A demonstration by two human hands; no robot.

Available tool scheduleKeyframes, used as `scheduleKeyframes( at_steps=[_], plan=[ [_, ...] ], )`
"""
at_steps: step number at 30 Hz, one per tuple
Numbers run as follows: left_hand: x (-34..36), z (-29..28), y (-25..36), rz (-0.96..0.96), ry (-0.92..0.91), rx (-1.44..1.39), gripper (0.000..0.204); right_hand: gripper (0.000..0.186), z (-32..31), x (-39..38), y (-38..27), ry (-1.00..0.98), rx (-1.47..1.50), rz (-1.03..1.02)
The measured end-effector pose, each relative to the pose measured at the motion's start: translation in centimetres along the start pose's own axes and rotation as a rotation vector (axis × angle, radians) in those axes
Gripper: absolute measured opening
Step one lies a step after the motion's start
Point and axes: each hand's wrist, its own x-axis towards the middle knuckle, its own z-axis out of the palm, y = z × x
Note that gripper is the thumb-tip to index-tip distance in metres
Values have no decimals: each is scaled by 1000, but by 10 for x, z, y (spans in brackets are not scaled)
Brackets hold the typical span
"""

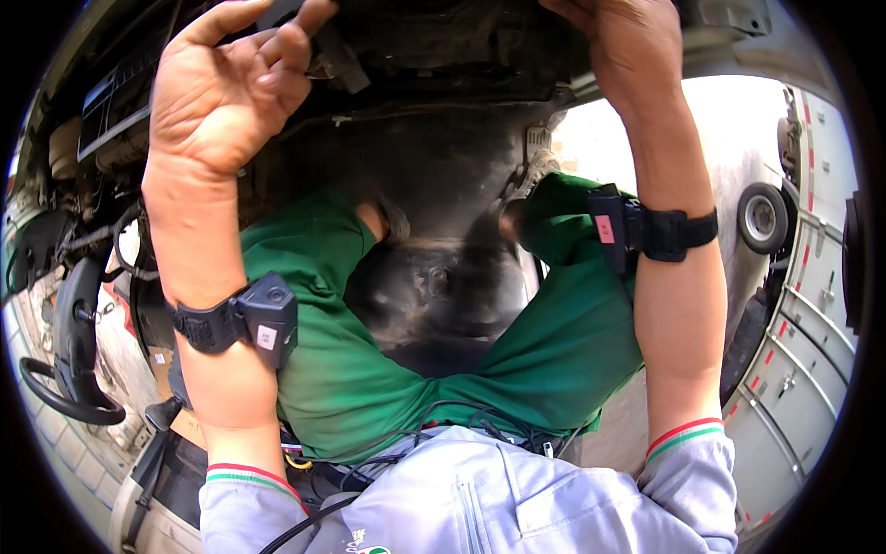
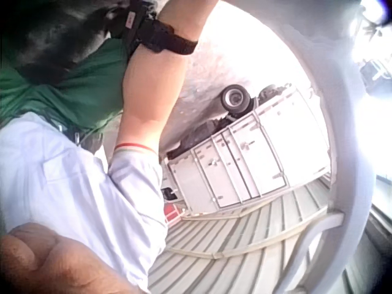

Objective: The person works inside the footwell of a vehicle cabin, disconnecting and reconnecting wiring harnesses and a grey electronic module within the disassembled lower dashboard.

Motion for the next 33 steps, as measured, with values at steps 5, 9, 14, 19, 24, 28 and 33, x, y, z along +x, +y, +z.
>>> scheduleKeyframes(
  at_steps=[5, 9, 14, 19, 24, 28, 33],
  plan=[
    [1, -5, -3, 3, -45, 6, 47, 51, -4, 0, -6, 5, 7, 45],
    [-7, 7, -9, 142, -69, 242, 46, 50, -6, 0, 1, -12, 56, 9],
    [-8, -3, 0, 182, -124, 197, 45, 49, -6, 0, 1, -10, 65, 19],
    [-5, -13, 3, 204, -116, 138, 41, 46, 0, 0, 0, 98, 28, 32],
    [2, -16, 1, 168, -129, 110, 39, 38, -2, 0, -2, 60, 39, 7],
    [2, -12, 7, 241, -87, 63, 31, 33, 6, -4, -10, 122, 39, 34],
    [-2, -8, 8, 274, -30, 11, 24, 33, 5, -3, -12, 113, 26, 14]
  ],
)
